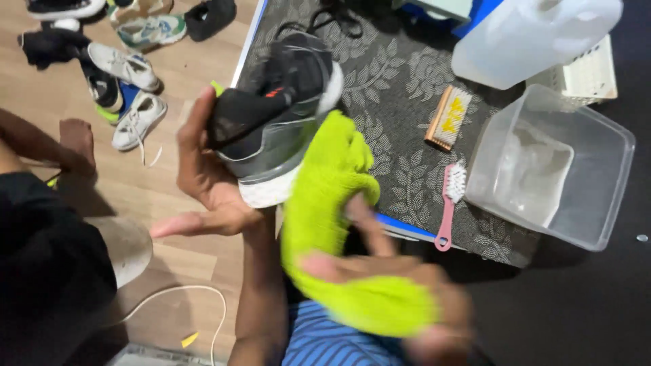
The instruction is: Cleaning and brushing the upper part of a black sneaker using a brush and cleaning solution.
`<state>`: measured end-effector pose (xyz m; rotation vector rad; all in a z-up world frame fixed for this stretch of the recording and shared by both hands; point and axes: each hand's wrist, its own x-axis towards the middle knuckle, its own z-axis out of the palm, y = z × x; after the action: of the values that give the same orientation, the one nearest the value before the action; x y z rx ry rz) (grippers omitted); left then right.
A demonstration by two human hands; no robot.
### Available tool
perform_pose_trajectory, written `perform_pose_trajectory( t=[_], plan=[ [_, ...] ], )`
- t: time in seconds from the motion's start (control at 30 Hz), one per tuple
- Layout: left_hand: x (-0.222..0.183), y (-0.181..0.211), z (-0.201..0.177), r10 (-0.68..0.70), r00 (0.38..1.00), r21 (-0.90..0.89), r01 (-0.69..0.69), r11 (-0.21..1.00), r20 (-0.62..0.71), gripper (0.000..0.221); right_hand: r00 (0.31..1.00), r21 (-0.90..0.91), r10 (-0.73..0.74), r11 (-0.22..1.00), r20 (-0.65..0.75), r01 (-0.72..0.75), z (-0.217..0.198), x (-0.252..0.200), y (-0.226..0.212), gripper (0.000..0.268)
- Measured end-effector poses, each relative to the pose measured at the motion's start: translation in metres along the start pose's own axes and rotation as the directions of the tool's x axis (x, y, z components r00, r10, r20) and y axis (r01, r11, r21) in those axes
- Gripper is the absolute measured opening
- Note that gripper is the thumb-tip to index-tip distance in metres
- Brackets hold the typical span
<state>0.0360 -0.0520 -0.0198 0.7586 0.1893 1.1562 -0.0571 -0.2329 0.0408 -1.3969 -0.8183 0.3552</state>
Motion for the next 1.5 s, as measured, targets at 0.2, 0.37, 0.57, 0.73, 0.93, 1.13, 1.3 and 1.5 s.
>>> perform_pose_trajectory(
  t=[0.2, 0.37, 0.57, 0.73, 0.93, 1.13, 1.3, 1.5],
  plan=[
    [0.056, -0.028, -0.037, 0.254, 0.720, 0.202, -0.482, 0.853, 0.646, 0.101, 0.924, 0.209, -0.236, 0.929, -0.302, 0.306, -0.071, -0.082, 0.019, 0.046],
    [0.086, -0.035, -0.043, 0.139, 0.233, 0.024, -0.582, 0.813, 0.963, 0.075, 0.931, 0.378, -0.302, 0.853, -0.204, 0.360, -0.102, -0.058, 0.005, 0.018],
    [0.089, -0.011, -0.051, -0.071, 0.105, 0.114, -0.489, 0.865, 0.992, 0.045, 0.781, 0.041, -0.075, 0.991, -0.620, 0.127, -0.044, -0.050, -0.003, 0.018],
    [0.082, -0.001, -0.058, -0.214, 0.174, 0.274, -0.516, 0.811, 0.961, 0.034, 0.495, -0.018, 0.273, 0.863, -0.825, -0.506, -0.021, -0.024, -0.015, 0.051],
    [0.056, 0.018, -0.030, -0.200, 0.256, 0.324, -0.680, 0.658, 0.946, 0.020, 0.933, -0.017, 0.187, 0.979, -0.308, -0.202, -0.051, -0.005, -0.018, 0.052],
    [0.009, 0.015, 0.005, -0.399, -0.356, 0.450, 0.068, 0.891, 0.845, 0.045, 0.857, 0.265, 0.224, 0.958, -0.464, -0.107, -0.067, -0.018, -0.005, 0.065],
    [0.022, 0.034, 0.002, -0.351, -0.321, 0.425, 0.197, 0.884, 0.880, 0.024, 0.709, 0.156, 0.087, 0.987, -0.699, 0.033, -0.067, -0.028, -0.010, 0.043],
    [0.047, 0.047, 0.015, -0.405, -0.173, 0.385, -0.139, 0.913, 0.898, 0.014, 0.733, -0.405, 0.246, 0.701, -0.634, -0.587, -0.105, -0.025, -0.021, 0.047]
  ],
)
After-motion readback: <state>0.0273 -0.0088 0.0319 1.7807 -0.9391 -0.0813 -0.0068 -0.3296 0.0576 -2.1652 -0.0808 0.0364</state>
